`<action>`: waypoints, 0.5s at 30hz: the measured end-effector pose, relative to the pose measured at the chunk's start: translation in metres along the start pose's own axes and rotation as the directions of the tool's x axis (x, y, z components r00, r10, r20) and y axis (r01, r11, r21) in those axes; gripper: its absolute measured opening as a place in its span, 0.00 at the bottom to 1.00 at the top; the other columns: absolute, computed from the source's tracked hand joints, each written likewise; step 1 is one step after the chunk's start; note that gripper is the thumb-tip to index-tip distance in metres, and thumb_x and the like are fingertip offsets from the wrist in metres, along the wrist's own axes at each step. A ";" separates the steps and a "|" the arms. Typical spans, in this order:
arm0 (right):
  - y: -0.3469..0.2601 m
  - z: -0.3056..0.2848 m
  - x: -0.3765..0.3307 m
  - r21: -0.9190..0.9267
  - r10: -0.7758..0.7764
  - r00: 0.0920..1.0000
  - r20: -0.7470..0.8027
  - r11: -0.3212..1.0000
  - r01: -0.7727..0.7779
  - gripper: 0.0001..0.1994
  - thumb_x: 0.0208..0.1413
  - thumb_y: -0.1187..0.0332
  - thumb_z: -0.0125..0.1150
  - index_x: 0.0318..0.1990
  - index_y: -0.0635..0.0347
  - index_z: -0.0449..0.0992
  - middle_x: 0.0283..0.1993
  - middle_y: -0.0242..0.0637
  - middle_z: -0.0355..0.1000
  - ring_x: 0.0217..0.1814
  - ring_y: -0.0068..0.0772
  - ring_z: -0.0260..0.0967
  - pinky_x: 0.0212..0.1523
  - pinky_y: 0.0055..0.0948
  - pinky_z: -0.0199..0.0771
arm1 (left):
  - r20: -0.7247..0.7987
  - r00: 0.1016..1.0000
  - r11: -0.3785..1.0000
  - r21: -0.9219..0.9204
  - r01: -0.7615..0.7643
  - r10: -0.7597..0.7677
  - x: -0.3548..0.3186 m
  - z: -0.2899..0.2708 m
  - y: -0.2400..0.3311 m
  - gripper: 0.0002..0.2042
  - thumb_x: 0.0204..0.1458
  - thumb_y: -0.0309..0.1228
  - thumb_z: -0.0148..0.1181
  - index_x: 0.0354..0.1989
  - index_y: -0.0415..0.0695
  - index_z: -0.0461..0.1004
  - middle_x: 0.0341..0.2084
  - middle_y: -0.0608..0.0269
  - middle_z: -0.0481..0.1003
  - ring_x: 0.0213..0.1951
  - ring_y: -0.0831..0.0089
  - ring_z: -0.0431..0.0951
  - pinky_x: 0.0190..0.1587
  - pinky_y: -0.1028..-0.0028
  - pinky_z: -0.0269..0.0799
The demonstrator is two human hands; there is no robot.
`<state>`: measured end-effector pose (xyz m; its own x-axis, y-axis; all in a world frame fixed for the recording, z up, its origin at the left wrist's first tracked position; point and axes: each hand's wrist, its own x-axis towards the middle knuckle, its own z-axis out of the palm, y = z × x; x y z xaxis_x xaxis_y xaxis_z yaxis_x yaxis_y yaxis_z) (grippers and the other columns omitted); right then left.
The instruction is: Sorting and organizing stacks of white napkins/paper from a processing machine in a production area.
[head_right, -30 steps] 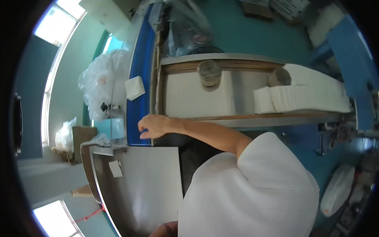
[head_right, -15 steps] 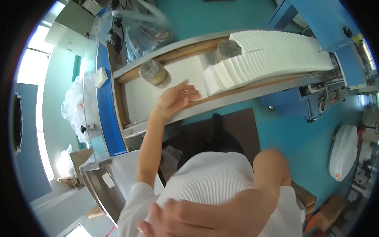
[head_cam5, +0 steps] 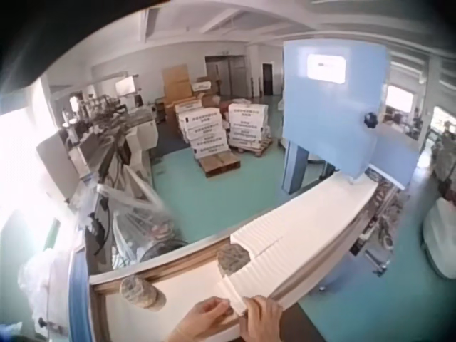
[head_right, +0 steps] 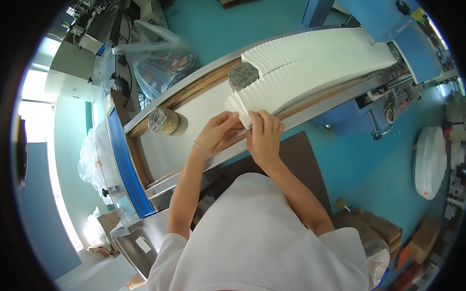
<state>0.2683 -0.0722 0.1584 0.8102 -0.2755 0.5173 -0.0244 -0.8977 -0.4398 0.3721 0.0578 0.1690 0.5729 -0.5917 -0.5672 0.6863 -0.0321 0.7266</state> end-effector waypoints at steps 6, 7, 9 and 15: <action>0.009 0.006 -0.001 -0.045 -0.018 0.995 -0.101 0.999 0.014 0.25 0.40 0.79 0.63 0.51 0.51 0.70 0.51 0.32 0.64 0.52 0.39 0.60 0.50 0.41 0.51 | -0.093 0.102 0.022 0.835 0.550 0.990 -0.028 -0.090 0.030 0.35 0.39 0.44 0.72 0.60 0.55 0.67 0.53 0.50 0.68 0.52 0.52 0.71 0.55 0.57 0.64; 0.008 0.007 -0.002 -0.052 -0.036 0.992 -0.120 0.998 0.030 0.25 0.40 0.78 0.63 0.50 0.50 0.71 0.51 0.31 0.64 0.52 0.39 0.60 0.51 0.41 0.51 | -0.286 0.218 0.186 0.903 0.388 0.933 -0.036 -0.115 0.033 0.37 0.37 0.46 0.73 0.61 0.57 0.66 0.53 0.49 0.68 0.53 0.50 0.70 0.55 0.56 0.65; 0.011 0.009 -0.005 -0.070 -0.059 0.989 -0.135 0.996 0.050 0.24 0.40 0.78 0.63 0.49 0.50 0.71 0.51 0.31 0.64 0.52 0.39 0.60 0.51 0.40 0.50 | -0.389 0.366 0.342 0.921 0.187 0.846 -0.042 -0.139 0.027 0.40 0.35 0.48 0.74 0.61 0.57 0.66 0.50 0.47 0.68 0.53 0.47 0.70 0.54 0.54 0.67; 0.008 0.011 -0.002 -0.070 0.000 0.987 -0.158 0.997 -0.012 0.20 0.41 0.79 0.62 0.44 0.50 0.72 0.54 0.32 0.63 0.55 0.40 0.59 0.53 0.40 0.48 | -0.103 0.672 0.251 0.960 -0.126 0.733 -0.070 -0.075 -0.001 0.41 0.33 0.37 0.76 0.61 0.52 0.65 0.50 0.48 0.66 0.51 0.47 0.70 0.54 0.55 0.68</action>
<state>0.2733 -0.0750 0.1455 0.7073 -0.3267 0.6269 -0.0749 -0.9164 -0.3931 0.3653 0.1592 0.1791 0.9345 -0.3380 0.1113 -0.3302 -0.7069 0.6255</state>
